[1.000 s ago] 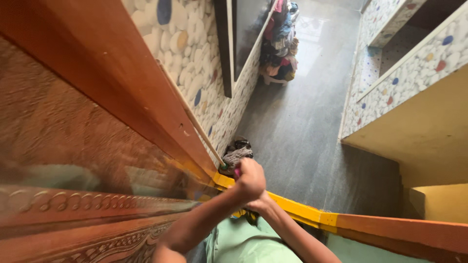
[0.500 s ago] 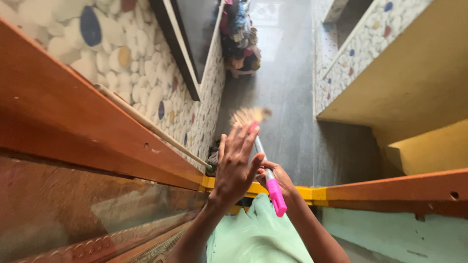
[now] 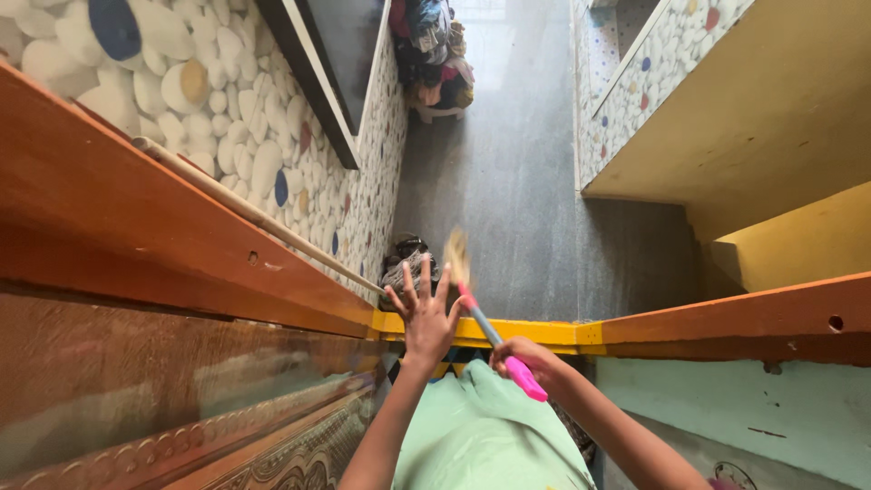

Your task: The person sweeps the floor in a narrow hallway and onto a landing using a broom.

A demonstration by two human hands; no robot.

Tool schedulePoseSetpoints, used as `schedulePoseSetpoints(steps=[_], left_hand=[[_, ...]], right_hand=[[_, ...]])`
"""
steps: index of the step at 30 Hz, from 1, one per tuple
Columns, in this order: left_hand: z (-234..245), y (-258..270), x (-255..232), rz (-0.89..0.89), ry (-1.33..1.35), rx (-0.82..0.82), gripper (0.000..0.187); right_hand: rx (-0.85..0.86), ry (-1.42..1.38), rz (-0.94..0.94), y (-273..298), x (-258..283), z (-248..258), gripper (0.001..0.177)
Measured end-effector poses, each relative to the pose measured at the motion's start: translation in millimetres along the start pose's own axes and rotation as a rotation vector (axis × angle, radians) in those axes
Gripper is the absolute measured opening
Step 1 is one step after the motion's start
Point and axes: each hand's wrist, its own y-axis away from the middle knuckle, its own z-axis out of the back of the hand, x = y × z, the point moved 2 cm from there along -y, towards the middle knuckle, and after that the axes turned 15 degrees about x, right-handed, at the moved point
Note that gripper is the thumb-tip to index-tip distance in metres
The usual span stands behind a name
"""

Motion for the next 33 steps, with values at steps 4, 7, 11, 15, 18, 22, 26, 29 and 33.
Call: schedulePoseSetpoints(steps=[4,7,11,15,18,22,26,29,33], left_hand=[[-21,18,-3,0.031,0.040,0.058,0.065],[-33,21,-17,0.019,0.038,0.116,0.062],[-45,22,-43,-0.038,0.092,0.092,0.063],[-50,18,-67,-0.082,0.092,0.054,0.064],[-51,15,-79,-0.083,0.117,0.029,0.063],[-58,10,-96,-0.124,0.154,0.061,0.062],[-63,5,-111,-0.145,0.176,0.097,0.063],[-65,1,-115,-0.117,0.174,0.124,0.062],[-67,5,-116,-0.126,0.147,0.051,0.065]], right_hand=[[0.039,0.020,-0.126,6,-3,57,0.008],[0.279,0.654,-0.112,6,26,86,0.018],[-0.312,0.734,-0.234,0,43,95,0.027],[-0.809,1.096,0.034,-7,-11,51,0.041],[-0.719,0.968,0.113,22,-21,46,0.039],[-0.132,0.400,0.043,56,5,98,0.018],[-0.029,-0.078,-0.122,63,20,152,0.017],[-0.161,0.904,0.055,64,26,155,0.016],[-0.683,0.783,-0.002,41,13,108,0.017]])
